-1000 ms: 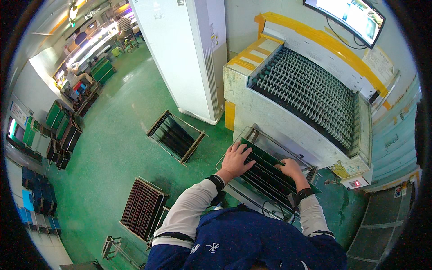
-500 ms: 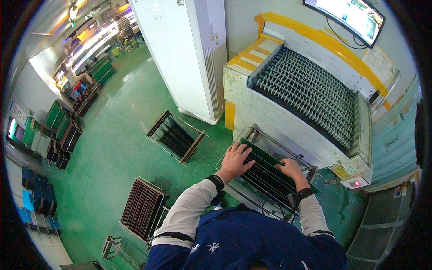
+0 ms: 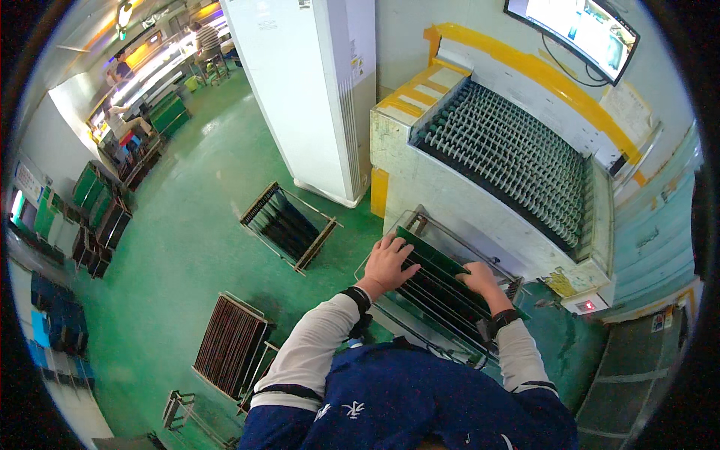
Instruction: Operating a PCB processing machine by loading circuit board panels and organizing them in racks.
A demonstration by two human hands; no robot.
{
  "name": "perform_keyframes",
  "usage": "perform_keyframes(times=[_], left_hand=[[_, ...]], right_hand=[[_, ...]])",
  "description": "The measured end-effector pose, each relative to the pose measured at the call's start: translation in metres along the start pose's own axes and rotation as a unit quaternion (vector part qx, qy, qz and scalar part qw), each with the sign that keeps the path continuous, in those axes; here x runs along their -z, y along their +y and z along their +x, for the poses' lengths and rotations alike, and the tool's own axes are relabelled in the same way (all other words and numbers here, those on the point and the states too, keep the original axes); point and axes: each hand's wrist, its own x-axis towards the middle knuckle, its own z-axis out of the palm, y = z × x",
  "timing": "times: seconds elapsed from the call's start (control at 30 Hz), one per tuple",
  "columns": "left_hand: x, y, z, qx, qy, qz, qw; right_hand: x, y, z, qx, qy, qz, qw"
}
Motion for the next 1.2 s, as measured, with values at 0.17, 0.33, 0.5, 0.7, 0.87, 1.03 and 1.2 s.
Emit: perform_keyframes(times=[0.17, 0.33, 0.5, 0.7, 0.87, 1.03, 1.2], left_hand=[[0.005, 0.007, -0.003, -0.007, 0.010, 0.004, 1.000], [0.003, 0.004, -0.008, -0.015, 0.019, 0.020, 1.000], [0.000, 0.000, -0.005, -0.008, 0.003, 0.013, 1.000], [0.002, 0.006, 0.001, 0.000, -0.009, 0.022, 1.000], [-0.002, 0.007, 0.002, -0.001, -0.006, 0.017, 1.000], [0.001, 0.004, 0.005, 0.003, -0.025, 0.028, 0.999], [-0.001, 0.011, 0.010, 0.007, -0.017, 0.023, 1.000]], right_hand=[[0.001, -0.002, -0.003, 0.041, 0.009, -0.068, 0.997], [0.044, -0.020, -0.019, 0.058, 0.068, -0.045, 0.995], [0.124, -0.033, -0.050, 0.031, 0.075, 0.014, 0.997], [0.214, 0.013, -0.087, 0.066, 0.277, -0.045, 0.958], [0.240, 0.083, -0.069, 0.029, 0.424, 0.498, 0.756], [0.236, 0.104, -0.023, 0.048, 0.327, 0.749, 0.574], [0.198, 0.151, 0.052, 0.057, 0.227, 0.835, 0.497]])
